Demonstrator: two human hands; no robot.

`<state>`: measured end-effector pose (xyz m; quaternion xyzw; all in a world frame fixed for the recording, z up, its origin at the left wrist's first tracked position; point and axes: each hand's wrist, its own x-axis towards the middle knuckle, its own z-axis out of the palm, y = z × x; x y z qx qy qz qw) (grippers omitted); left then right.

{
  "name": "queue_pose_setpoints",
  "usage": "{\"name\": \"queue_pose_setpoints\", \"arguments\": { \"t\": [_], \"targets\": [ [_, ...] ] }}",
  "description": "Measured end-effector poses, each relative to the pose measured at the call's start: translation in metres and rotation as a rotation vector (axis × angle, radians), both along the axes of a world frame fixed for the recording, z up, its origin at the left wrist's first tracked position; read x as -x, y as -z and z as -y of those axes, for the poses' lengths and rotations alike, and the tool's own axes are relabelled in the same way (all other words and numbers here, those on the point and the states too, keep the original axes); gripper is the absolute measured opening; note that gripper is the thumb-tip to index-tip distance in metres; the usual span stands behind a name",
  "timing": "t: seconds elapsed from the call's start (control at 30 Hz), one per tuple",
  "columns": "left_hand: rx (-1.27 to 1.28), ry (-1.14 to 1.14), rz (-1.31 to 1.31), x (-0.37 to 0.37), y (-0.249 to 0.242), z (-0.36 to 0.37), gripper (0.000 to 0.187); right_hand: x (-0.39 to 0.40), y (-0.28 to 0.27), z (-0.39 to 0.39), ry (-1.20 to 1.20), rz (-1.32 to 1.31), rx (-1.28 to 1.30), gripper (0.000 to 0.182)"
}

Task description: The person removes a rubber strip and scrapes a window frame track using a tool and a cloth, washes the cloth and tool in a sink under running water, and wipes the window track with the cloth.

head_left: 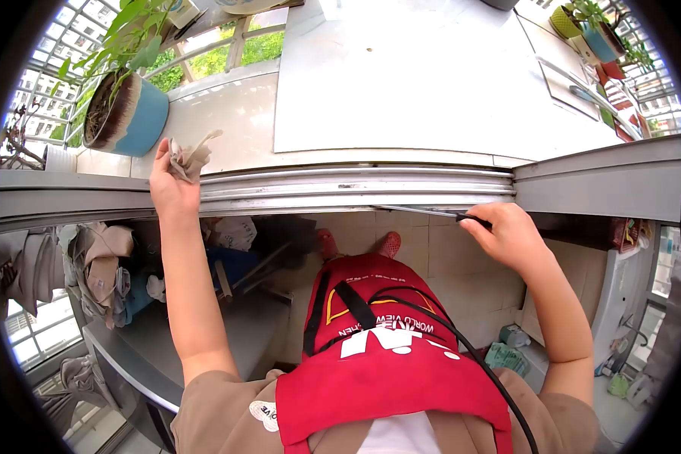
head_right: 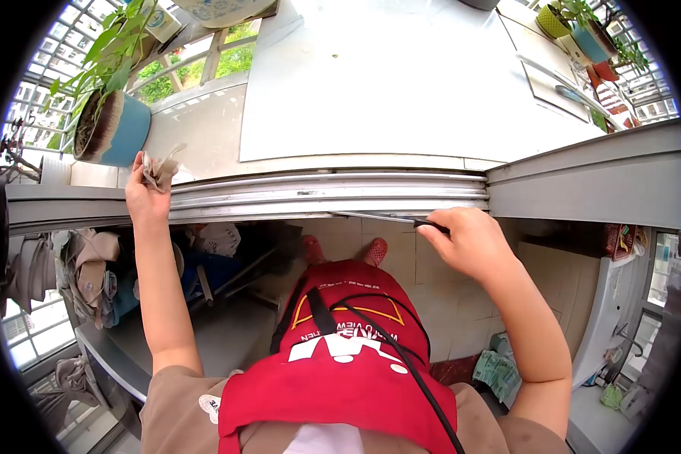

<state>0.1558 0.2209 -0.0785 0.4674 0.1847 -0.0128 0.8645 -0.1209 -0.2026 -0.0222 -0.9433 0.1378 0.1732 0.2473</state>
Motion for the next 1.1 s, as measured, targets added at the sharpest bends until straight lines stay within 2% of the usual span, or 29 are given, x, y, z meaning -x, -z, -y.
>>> {"name": "queue_pose_setpoints", "arguments": {
  "t": [0.03,0.1,0.13,0.17,0.23,0.3,0.37,0.43,0.47,0.5,0.6,0.7,0.77,0.9,1.07,1.1],
  "targets": [
    [0.003,-0.022,-0.002,0.002,0.002,-0.017,0.027,0.005,0.000,0.004,0.019,0.042,-0.040,0.025],
    [0.474,0.128,-0.108,0.005,0.004,-0.047,0.025,-0.006,0.008,-0.014,-0.106,0.056,-0.009,0.025],
    [0.581,0.108,-0.113,0.010,-0.001,-0.044,0.025,-0.019,0.016,-0.036,-0.148,0.112,-0.022,0.025],
    [0.586,0.107,-0.111,0.014,-0.005,-0.043,0.025,-0.035,0.025,-0.065,-0.192,0.168,-0.034,0.026],
    [0.756,0.178,-0.107,0.020,-0.013,-0.042,0.024,-0.063,0.041,-0.119,-0.251,0.180,-0.057,0.028],
    [0.744,0.166,-0.119,0.023,-0.018,-0.045,0.023,-0.072,0.038,-0.128,-0.258,0.207,-0.031,0.028],
    [0.904,0.381,0.022,0.021,-0.005,-0.065,0.029,-0.070,0.024,-0.117,-0.275,0.272,-0.001,0.029],
    [0.878,0.325,-0.007,0.024,-0.002,-0.076,0.028,-0.050,0.010,-0.085,-0.157,0.296,0.003,0.026],
    [0.896,0.332,-0.009,0.026,0.000,-0.081,0.028,-0.039,0.006,-0.069,-0.129,0.265,0.088,0.026],
    [0.912,0.340,-0.010,0.027,0.002,-0.083,0.028,-0.027,0.005,-0.054,-0.136,0.244,0.184,0.026],
    [0.942,0.347,-0.010,0.028,0.004,-0.084,0.027,-0.005,0.017,-0.032,-0.119,0.223,0.251,0.027],
    [0.962,0.385,0.006,0.028,-0.002,-0.081,0.027,-0.016,0.030,-0.043,-0.133,0.190,0.269,0.033],
    [0.910,0.382,-0.004,0.027,-0.009,-0.075,0.028,-0.051,0.038,-0.085,-0.168,0.225,0.201,0.038],
    [0.966,0.412,0.022,0.026,-0.022,-0.071,0.030,-0.090,0.046,-0.158,-0.237,0.216,0.185,0.038],
    [0.969,0.391,0.066,0.034,-0.026,-0.088,0.027,-0.057,0.033,-0.093,-0.216,0.144,0.194,0.037],
    [0.880,0.364,0.072,0.038,-0.033,-0.080,0.026,-0.055,0.033,-0.092,-0.213,0.128,0.171,0.037]
  ]
}}
